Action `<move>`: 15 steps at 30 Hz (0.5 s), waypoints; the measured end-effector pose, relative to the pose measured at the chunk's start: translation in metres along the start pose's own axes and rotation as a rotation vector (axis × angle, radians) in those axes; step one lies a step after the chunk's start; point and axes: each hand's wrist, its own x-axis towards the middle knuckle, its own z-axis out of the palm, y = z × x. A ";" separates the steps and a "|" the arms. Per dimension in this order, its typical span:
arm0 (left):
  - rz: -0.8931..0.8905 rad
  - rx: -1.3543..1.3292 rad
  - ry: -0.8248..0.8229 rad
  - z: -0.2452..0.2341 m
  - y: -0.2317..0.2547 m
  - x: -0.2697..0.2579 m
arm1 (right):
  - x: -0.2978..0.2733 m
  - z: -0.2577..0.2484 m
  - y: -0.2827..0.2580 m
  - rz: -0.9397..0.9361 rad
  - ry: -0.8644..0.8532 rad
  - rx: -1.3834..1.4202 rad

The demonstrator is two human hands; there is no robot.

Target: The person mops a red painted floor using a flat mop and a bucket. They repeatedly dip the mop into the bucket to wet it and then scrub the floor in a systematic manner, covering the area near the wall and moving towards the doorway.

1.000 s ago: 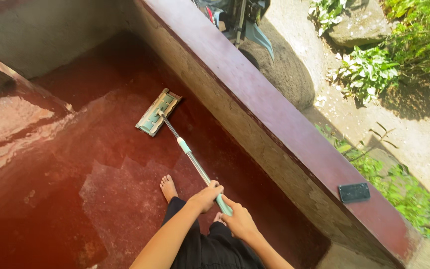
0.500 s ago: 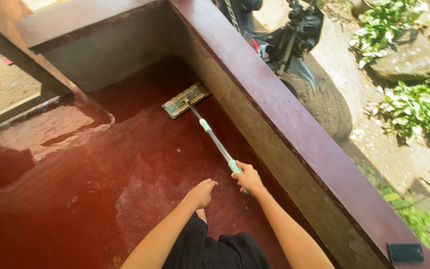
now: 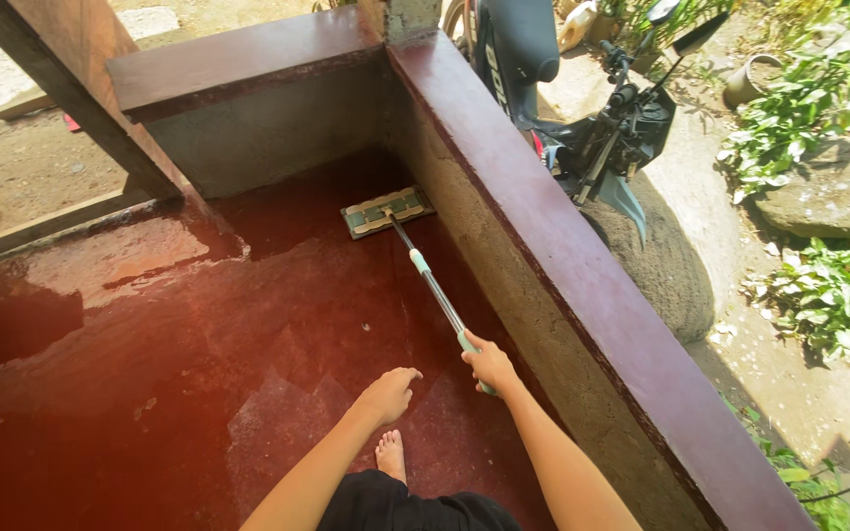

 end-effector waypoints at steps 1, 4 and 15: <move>0.007 -0.001 -0.011 -0.002 0.007 -0.001 | -0.005 -0.001 0.004 -0.002 0.009 -0.085; 0.008 -0.027 -0.023 0.008 0.027 -0.007 | -0.021 -0.004 0.018 0.016 0.034 -0.216; 0.118 -0.010 -0.099 0.132 0.064 -0.031 | -0.132 -0.071 0.118 0.101 0.047 -0.360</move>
